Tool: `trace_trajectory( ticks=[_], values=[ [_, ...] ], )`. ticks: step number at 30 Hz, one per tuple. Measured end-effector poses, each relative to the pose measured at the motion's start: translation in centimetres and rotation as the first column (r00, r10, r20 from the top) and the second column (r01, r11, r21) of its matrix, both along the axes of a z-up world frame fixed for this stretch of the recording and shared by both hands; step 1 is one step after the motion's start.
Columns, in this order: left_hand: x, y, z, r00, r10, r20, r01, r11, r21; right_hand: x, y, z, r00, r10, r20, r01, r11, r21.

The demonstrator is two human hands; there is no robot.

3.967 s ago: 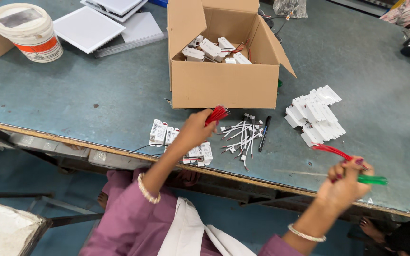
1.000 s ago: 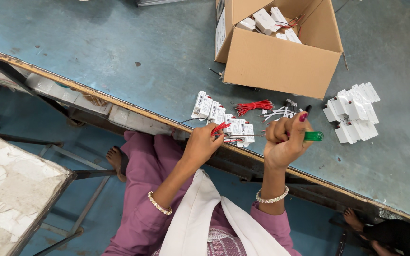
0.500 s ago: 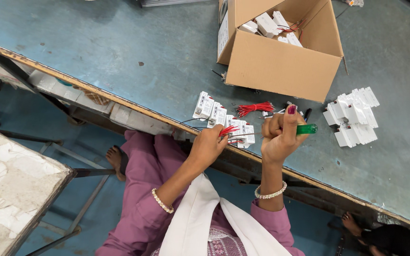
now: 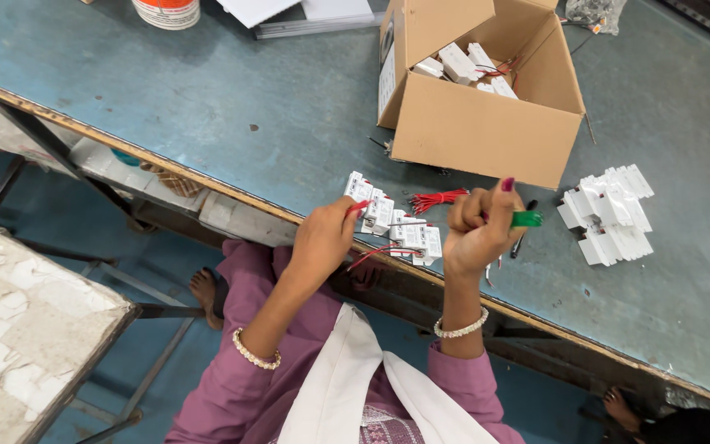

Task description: The person assembles small white electrical components by inserting red and white wires into terminals and tightening them with a screwdriver. The person handles multiple units one at a time, placing finished units into a cardboard box.

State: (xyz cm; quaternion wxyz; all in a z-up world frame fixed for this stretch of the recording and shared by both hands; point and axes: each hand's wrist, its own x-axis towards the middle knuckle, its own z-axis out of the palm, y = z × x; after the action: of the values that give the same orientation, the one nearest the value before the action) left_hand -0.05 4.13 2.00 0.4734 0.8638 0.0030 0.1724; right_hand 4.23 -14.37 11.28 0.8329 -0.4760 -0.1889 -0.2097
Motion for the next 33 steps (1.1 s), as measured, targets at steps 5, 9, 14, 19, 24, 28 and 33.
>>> trace_trajectory(
  ticks=[5,9,14,19,24,28,33],
  values=[
    [1.1,0.7,0.0,0.988,-0.142,-0.063,0.141,0.99,-0.024,0.4,1.7,-0.5,0.998,0.058,-0.011,-0.059,0.998,-0.015],
    [2.1,0.9,-1.7,0.985,-0.159,-0.061,0.154,0.985,-0.08,0.8,2.1,-0.9,0.998,0.07,-0.008,-0.07,0.997,-0.011],
    [2.8,1.2,-3.1,0.981,-0.166,-0.098,0.152,0.979,-0.138,1.1,2.2,-1.1,0.998,0.04,-0.048,-0.04,0.999,0.002],
    [2.9,1.8,-3.2,0.974,-0.185,-0.133,0.151,0.962,-0.228,1.4,2.2,-1.2,0.998,0.057,-0.031,-0.057,0.998,-0.007],
    [2.8,1.9,-3.0,0.97,-0.183,-0.158,0.143,0.961,-0.238,1.4,2.4,-1.3,0.998,0.054,-0.045,-0.055,0.998,-0.018],
    [2.9,1.7,-2.8,0.975,-0.173,-0.143,0.143,0.97,-0.196,1.3,2.3,-1.3,0.997,0.065,-0.039,-0.066,0.997,-0.026],
    [2.9,1.7,-2.7,0.971,-0.169,-0.17,0.136,0.972,-0.19,1.4,2.1,-1.2,0.997,0.071,-0.039,-0.072,0.997,-0.019]
  ],
)
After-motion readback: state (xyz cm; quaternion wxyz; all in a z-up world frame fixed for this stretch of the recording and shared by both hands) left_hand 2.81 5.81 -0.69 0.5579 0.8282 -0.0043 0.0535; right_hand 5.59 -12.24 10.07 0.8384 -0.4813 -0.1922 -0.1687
